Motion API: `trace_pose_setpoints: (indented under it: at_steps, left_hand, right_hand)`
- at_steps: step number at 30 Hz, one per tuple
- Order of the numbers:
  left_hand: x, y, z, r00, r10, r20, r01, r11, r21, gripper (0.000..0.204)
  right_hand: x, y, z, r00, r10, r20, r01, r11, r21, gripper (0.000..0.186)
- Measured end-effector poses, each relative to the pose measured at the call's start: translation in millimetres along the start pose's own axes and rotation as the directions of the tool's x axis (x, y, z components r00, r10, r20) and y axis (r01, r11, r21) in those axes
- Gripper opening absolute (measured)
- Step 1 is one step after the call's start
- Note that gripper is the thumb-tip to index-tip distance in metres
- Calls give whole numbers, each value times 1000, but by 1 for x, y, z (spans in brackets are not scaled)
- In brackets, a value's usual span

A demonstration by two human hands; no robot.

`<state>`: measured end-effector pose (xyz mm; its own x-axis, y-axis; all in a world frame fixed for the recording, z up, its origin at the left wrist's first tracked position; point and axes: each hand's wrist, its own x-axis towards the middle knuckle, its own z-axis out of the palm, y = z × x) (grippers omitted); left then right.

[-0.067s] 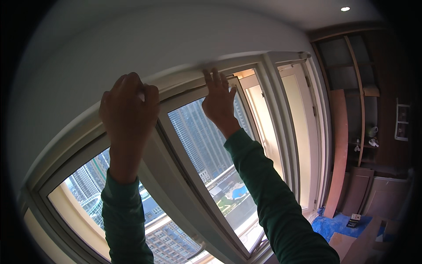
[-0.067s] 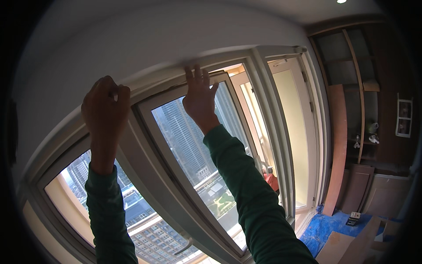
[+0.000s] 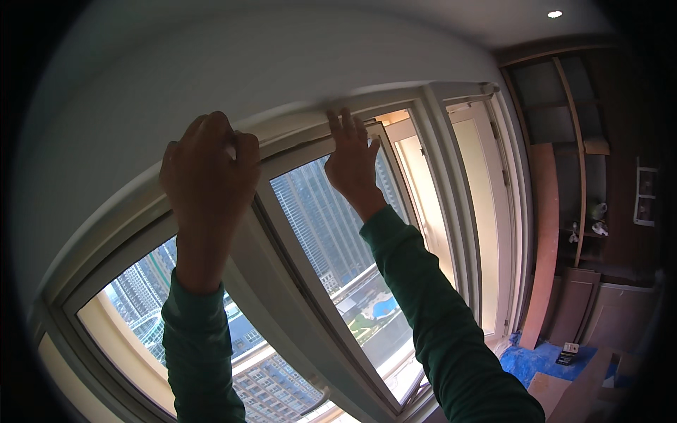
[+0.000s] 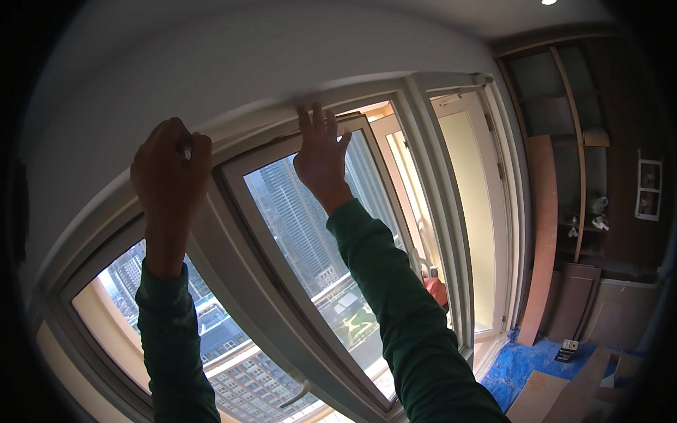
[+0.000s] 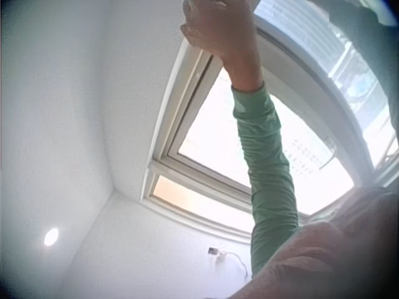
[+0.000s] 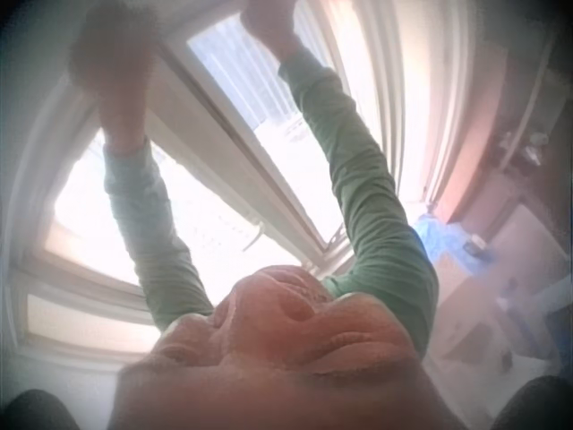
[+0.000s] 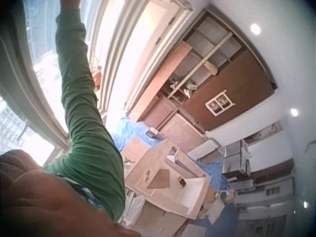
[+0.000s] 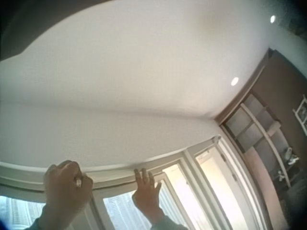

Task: The person installs white trim pieces along the top and side edges of a large window frame. They align the trim against the wall and window frame, then secure it in place. The person also handles a roll of tape and a utility knife during the process.

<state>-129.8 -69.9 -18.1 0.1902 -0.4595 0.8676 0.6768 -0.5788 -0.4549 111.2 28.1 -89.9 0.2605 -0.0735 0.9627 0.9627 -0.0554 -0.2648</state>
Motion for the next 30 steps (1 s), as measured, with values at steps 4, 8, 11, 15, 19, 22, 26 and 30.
trace_pose_setpoints:
  at_steps: [4, 8, 11, 15, 19, 22, 26, 30]
  left_hand:
    - [4, 0, 0, 999, -27, 39, 26, 999, 22, 20]
    - [-2, -32, 12, 995, -83, 63, 75, 991, 114, 19]
    - [-6, -37, 12, 990, -108, 90, 95, 986, 140, 18]
    - [-4, -33, 13, 992, -112, 65, 108, 992, 69, 23]
    - [-1, -33, 11, 991, -106, 76, 100, 992, 77, 21]
    - [0, -26, 8, 991, -100, 87, 90, 990, 109, 17]
    - [0, -23, 8, 996, -60, 66, 53, 993, 105, 16]
    - [-3, -26, 10, 991, -107, 81, 95, 986, 139, 15]
  right_hand:
    - [-1, 1, 1, 999, 9, -33, -8, 1000, 13, 82]
    - [-3, -2, -1, 1000, -28, -3, 28, 999, -18, 82]
    - [-10, -16, -1, 999, -39, 27, 38, 999, 24, 82]
    - [-11, -22, -3, 999, -22, 24, 21, 998, 60, 82]
    - [-12, -27, -4, 1000, -10, 28, 8, 997, 75, 83]
    - [-12, -28, -2, 999, -7, 40, 5, 998, 65, 83]
    - [-12, -28, -1, 1000, -8, 29, 7, 1000, 26, 84]
    - [-13, -31, -4, 1000, -20, 22, 20, 999, -37, 82]
